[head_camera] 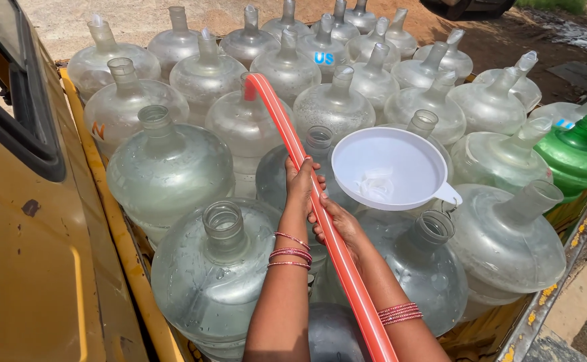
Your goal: The person holds a funnel and a hose, then inserts the hose into water bottles in the back of a vehicle to fill them with water.
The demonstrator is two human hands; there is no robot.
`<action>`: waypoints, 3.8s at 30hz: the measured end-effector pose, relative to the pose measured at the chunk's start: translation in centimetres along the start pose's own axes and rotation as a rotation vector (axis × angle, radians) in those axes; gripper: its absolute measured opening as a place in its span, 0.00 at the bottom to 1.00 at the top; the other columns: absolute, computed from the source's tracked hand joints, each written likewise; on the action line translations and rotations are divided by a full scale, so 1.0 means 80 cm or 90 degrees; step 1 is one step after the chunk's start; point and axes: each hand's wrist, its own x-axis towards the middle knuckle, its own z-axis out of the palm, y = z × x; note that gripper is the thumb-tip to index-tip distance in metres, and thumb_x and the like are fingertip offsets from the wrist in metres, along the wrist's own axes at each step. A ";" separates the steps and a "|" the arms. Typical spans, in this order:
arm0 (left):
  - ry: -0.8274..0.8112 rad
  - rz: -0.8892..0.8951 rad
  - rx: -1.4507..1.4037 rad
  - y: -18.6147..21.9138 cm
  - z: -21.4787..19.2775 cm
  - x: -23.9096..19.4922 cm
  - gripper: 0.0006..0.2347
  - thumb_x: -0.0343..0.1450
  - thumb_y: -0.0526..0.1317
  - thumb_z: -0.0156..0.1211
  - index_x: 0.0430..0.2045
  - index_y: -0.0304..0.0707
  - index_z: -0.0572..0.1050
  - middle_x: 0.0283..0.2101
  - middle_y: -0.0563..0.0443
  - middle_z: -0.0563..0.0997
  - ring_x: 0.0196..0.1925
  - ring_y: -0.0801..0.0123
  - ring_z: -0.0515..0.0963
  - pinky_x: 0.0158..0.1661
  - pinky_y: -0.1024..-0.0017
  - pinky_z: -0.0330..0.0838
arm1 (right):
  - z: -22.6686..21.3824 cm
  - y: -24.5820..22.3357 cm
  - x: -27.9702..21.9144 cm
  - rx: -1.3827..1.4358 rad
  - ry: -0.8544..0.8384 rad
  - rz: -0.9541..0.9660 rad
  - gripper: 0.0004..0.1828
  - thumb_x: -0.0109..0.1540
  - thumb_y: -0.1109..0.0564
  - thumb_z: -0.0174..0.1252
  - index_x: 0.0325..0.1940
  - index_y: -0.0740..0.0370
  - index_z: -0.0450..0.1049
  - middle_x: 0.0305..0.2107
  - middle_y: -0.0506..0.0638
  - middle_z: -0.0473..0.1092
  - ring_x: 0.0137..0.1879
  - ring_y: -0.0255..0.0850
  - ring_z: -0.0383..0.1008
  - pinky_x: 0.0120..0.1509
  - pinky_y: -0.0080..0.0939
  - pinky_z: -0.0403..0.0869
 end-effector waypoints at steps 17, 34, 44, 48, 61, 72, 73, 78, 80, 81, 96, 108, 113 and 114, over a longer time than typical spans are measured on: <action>-0.038 -0.035 -0.036 0.014 -0.025 0.010 0.12 0.74 0.41 0.56 0.47 0.44 0.62 0.37 0.50 0.74 0.25 0.71 0.73 0.21 0.72 0.72 | 0.036 0.008 -0.014 0.115 -0.003 0.020 0.22 0.66 0.39 0.55 0.51 0.59 0.70 0.24 0.47 0.69 0.21 0.32 0.67 0.22 0.30 0.68; -0.002 0.032 0.007 0.022 -0.033 -0.020 0.21 0.77 0.43 0.53 0.65 0.55 0.58 0.42 0.49 0.79 0.28 0.72 0.77 0.25 0.74 0.76 | 0.023 0.026 0.000 0.043 -0.051 -0.053 0.21 0.70 0.41 0.53 0.52 0.62 0.67 0.26 0.47 0.71 0.23 0.32 0.71 0.26 0.31 0.73; -0.029 0.040 0.003 0.024 -0.033 -0.026 0.27 0.77 0.41 0.50 0.72 0.62 0.49 0.44 0.48 0.78 0.28 0.72 0.76 0.25 0.74 0.75 | 0.028 0.025 0.000 0.005 -0.035 -0.061 0.19 0.70 0.41 0.51 0.47 0.60 0.67 0.23 0.48 0.71 0.21 0.33 0.70 0.23 0.31 0.72; -0.048 0.040 -0.035 0.019 -0.032 -0.021 0.28 0.77 0.40 0.49 0.72 0.62 0.46 0.42 0.47 0.77 0.27 0.71 0.74 0.23 0.74 0.74 | 0.025 0.026 0.001 0.002 -0.025 -0.059 0.19 0.69 0.41 0.52 0.45 0.60 0.66 0.23 0.48 0.71 0.20 0.34 0.70 0.22 0.32 0.72; -0.043 0.044 -0.034 0.000 -0.027 -0.004 0.27 0.76 0.39 0.51 0.71 0.61 0.48 0.41 0.47 0.76 0.26 0.72 0.74 0.23 0.75 0.74 | 0.012 0.027 0.009 -0.023 -0.004 -0.086 0.20 0.67 0.40 0.53 0.43 0.60 0.67 0.22 0.49 0.72 0.20 0.34 0.72 0.23 0.32 0.74; -0.044 0.051 -0.035 -0.004 -0.032 0.000 0.25 0.76 0.40 0.51 0.69 0.60 0.51 0.42 0.47 0.77 0.27 0.72 0.74 0.23 0.75 0.74 | 0.015 0.029 0.014 -0.054 0.006 -0.082 0.21 0.68 0.39 0.51 0.42 0.60 0.66 0.22 0.49 0.71 0.19 0.33 0.71 0.22 0.32 0.74; -0.044 0.048 -0.035 -0.004 -0.032 0.001 0.25 0.76 0.40 0.51 0.69 0.60 0.51 0.42 0.47 0.77 0.26 0.72 0.74 0.23 0.75 0.74 | 0.014 0.029 0.014 -0.053 0.004 -0.081 0.21 0.68 0.39 0.51 0.42 0.60 0.67 0.21 0.49 0.71 0.19 0.33 0.71 0.22 0.32 0.74; -0.044 0.040 -0.028 -0.005 -0.032 0.001 0.25 0.76 0.40 0.50 0.69 0.60 0.52 0.42 0.47 0.77 0.26 0.72 0.74 0.23 0.75 0.74 | 0.015 0.029 0.016 -0.068 0.012 -0.080 0.21 0.69 0.40 0.50 0.41 0.61 0.66 0.21 0.49 0.71 0.19 0.34 0.72 0.21 0.32 0.74; -0.044 0.037 -0.026 -0.004 -0.032 0.000 0.24 0.76 0.40 0.50 0.68 0.60 0.52 0.42 0.48 0.77 0.26 0.72 0.74 0.23 0.75 0.74 | 0.015 0.028 0.017 -0.067 0.013 -0.079 0.21 0.69 0.40 0.50 0.41 0.62 0.66 0.21 0.49 0.71 0.19 0.34 0.72 0.21 0.32 0.74; -0.043 0.036 -0.023 -0.004 -0.031 -0.001 0.24 0.76 0.40 0.50 0.68 0.60 0.52 0.42 0.48 0.77 0.27 0.73 0.74 0.23 0.75 0.74 | 0.014 0.028 0.017 -0.063 0.011 -0.078 0.21 0.69 0.40 0.50 0.41 0.61 0.66 0.21 0.49 0.71 0.19 0.34 0.72 0.21 0.33 0.74; -0.045 0.015 -0.035 -0.001 -0.029 -0.003 0.22 0.77 0.40 0.49 0.67 0.58 0.53 0.42 0.48 0.76 0.27 0.73 0.74 0.23 0.75 0.73 | 0.025 0.017 -0.002 -0.074 0.022 -0.073 0.22 0.68 0.39 0.53 0.41 0.61 0.65 0.21 0.47 0.70 0.19 0.31 0.71 0.21 0.30 0.73; -0.045 0.024 -0.014 -0.001 -0.028 -0.003 0.23 0.76 0.40 0.51 0.67 0.58 0.53 0.41 0.48 0.77 0.26 0.72 0.74 0.23 0.73 0.73 | 0.019 0.022 0.003 -0.043 -0.007 -0.070 0.17 0.69 0.44 0.53 0.44 0.61 0.64 0.22 0.47 0.70 0.19 0.31 0.71 0.21 0.29 0.73; -0.044 0.025 -0.016 -0.005 -0.029 -0.001 0.24 0.76 0.40 0.52 0.68 0.59 0.52 0.41 0.48 0.77 0.27 0.71 0.74 0.23 0.73 0.73 | 0.017 0.022 0.003 -0.036 -0.009 -0.069 0.17 0.69 0.45 0.53 0.45 0.61 0.65 0.23 0.47 0.70 0.20 0.31 0.70 0.22 0.29 0.73; -0.043 0.025 -0.015 -0.005 -0.030 0.000 0.24 0.76 0.40 0.52 0.68 0.59 0.52 0.41 0.48 0.77 0.27 0.71 0.74 0.23 0.73 0.73 | 0.017 0.022 0.003 -0.033 -0.013 -0.069 0.17 0.69 0.45 0.53 0.45 0.61 0.65 0.23 0.47 0.70 0.20 0.31 0.71 0.22 0.29 0.73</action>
